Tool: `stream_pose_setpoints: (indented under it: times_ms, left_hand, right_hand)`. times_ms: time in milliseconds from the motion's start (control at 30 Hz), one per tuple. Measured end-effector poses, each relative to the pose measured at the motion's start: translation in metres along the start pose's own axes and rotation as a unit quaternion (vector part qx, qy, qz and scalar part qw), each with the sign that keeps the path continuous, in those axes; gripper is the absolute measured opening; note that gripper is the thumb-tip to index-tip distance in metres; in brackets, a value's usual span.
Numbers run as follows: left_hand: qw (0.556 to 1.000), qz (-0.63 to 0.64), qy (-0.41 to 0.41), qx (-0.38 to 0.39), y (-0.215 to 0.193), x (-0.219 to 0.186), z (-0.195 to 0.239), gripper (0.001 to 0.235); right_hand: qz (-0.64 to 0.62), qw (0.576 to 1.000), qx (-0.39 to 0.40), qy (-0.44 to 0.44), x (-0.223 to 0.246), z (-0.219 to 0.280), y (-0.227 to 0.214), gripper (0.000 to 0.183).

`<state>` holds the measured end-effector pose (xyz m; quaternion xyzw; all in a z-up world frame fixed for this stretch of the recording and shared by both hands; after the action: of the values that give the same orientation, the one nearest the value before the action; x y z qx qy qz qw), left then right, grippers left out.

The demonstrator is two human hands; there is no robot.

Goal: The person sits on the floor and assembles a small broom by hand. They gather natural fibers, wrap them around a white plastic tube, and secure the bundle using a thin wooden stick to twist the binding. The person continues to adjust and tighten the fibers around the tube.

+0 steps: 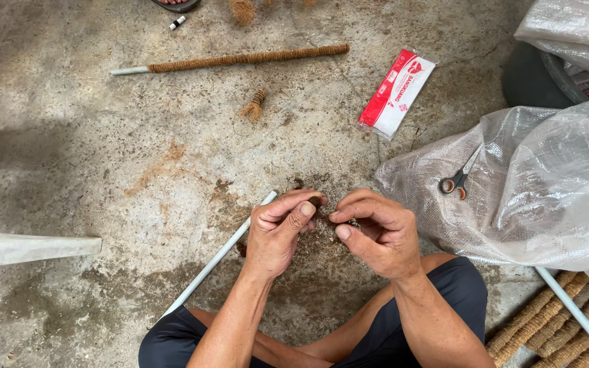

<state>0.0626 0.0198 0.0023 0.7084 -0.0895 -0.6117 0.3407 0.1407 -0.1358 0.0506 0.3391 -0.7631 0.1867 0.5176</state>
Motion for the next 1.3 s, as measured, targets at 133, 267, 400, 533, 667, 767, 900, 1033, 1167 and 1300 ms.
stream_pose_setpoints:
  times_ms: [133, 267, 400, 533, 667, 767, 900, 1033, 1167, 1300]
  left_hand:
    - [1.000, -0.003, -0.003, -0.002, -0.002, 0.002, 0.001, 0.024]
    - [1.000, -0.015, -0.001, -0.004, -0.005, 0.003, 0.000, 0.024]
    - [1.000, -0.009, 0.005, -0.011, -0.006, 0.003, 0.000, 0.023]
    - [1.000, 0.000, 0.009, -0.004, -0.004, 0.002, 0.001, 0.023]
    - [1.000, 0.011, 0.011, -0.002, -0.002, 0.000, 0.000, 0.023]
    - [1.000, 0.019, 0.011, -0.007, -0.003, 0.002, 0.001, 0.024]
    - [1.000, 0.018, 0.012, -0.006, -0.003, 0.002, 0.001, 0.024]
    - [1.000, 0.009, 0.011, -0.005, 0.000, 0.001, 0.002, 0.025]
    - [1.000, 0.003, 0.009, 0.005, 0.005, 0.002, 0.003, 0.025]
    - [1.000, -0.007, -0.002, 0.006, 0.005, 0.005, 0.003, 0.025]
  right_hand:
    - [0.021, 1.000, 0.007, 0.012, -0.007, -0.001, 0.002, 0.021]
    - [0.019, 1.000, 0.002, 0.009, -0.010, -0.003, 0.004, 0.023]
    - [0.065, 0.998, 0.003, -0.020, -0.005, -0.005, 0.009, 0.023]
    - [0.147, 0.986, -0.056, -0.055, 0.002, -0.002, 0.010, 0.023]
    - [0.218, 0.967, -0.124, -0.040, 0.001, 0.001, 0.011, 0.023]
    - [0.248, 0.953, -0.143, -0.097, 0.010, 0.003, 0.019, 0.024]
    - [0.279, 0.937, -0.143, -0.154, 0.019, 0.002, 0.028, 0.027]
    - [0.278, 0.935, -0.171, -0.139, 0.015, 0.003, 0.026, 0.025]
    - [0.301, 0.922, -0.200, -0.140, 0.010, 0.008, 0.023, 0.023]
    - [0.294, 0.920, -0.194, -0.173, 0.007, 0.010, 0.026, 0.024]
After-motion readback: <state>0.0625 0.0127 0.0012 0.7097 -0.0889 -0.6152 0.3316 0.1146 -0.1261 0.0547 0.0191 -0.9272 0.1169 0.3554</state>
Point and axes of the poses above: each hand's wrist, its own z-axis away from the middle knuckle, its own y-axis out of the palm, x = y × z, the point moved 7 cm from there along -z, towards the middle knuckle, and after that the axes turned 7 degrees about z, right-handed, at the moved point
